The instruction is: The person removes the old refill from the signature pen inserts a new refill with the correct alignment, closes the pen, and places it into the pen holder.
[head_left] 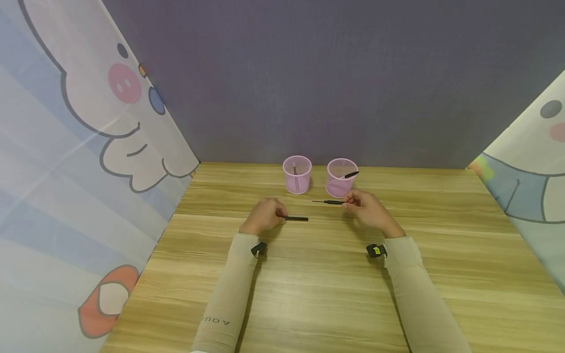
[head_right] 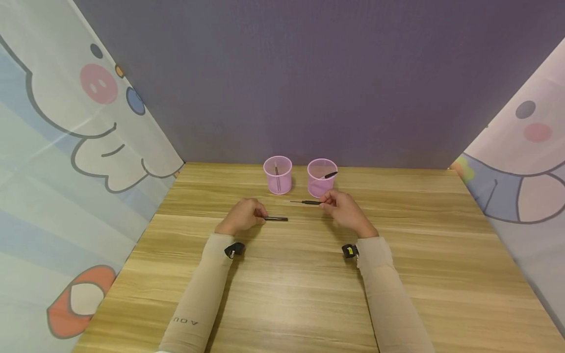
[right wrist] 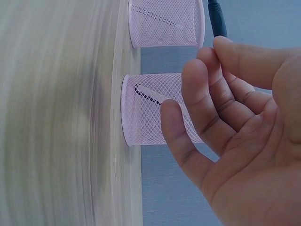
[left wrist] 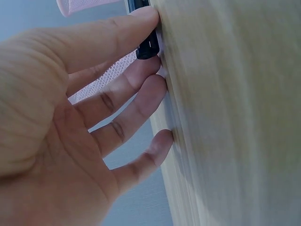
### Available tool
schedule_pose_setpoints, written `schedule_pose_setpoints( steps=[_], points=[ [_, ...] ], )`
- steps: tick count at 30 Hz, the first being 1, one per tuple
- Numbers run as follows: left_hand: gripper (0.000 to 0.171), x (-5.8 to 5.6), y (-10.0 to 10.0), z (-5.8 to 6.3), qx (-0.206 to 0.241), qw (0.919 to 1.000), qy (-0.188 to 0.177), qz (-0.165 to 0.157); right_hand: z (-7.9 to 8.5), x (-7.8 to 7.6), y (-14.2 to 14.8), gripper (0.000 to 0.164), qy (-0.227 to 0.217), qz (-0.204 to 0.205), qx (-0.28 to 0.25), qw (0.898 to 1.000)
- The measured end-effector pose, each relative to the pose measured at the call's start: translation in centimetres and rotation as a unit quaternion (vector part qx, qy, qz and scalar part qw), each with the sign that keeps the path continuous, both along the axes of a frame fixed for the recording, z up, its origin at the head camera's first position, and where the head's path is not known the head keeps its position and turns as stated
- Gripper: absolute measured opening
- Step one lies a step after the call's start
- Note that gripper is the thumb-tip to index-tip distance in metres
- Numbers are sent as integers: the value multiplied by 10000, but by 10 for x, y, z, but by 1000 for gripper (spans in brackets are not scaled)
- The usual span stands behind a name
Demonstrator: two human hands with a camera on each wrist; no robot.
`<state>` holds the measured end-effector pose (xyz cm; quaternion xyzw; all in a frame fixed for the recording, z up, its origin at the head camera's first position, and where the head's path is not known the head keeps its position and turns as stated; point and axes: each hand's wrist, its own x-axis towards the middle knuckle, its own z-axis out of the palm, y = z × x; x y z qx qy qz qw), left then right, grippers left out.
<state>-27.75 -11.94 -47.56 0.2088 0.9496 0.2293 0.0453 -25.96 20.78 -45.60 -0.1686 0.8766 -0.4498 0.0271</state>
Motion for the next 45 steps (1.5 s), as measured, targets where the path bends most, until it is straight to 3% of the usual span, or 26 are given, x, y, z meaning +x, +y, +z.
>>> schedule_pose_setpoints(
  steps=[45],
  points=[
    [14,0,-1,2,12,9998,-190,-62,-2,-1,-1,8,-58,-28,15,10000]
  ],
)
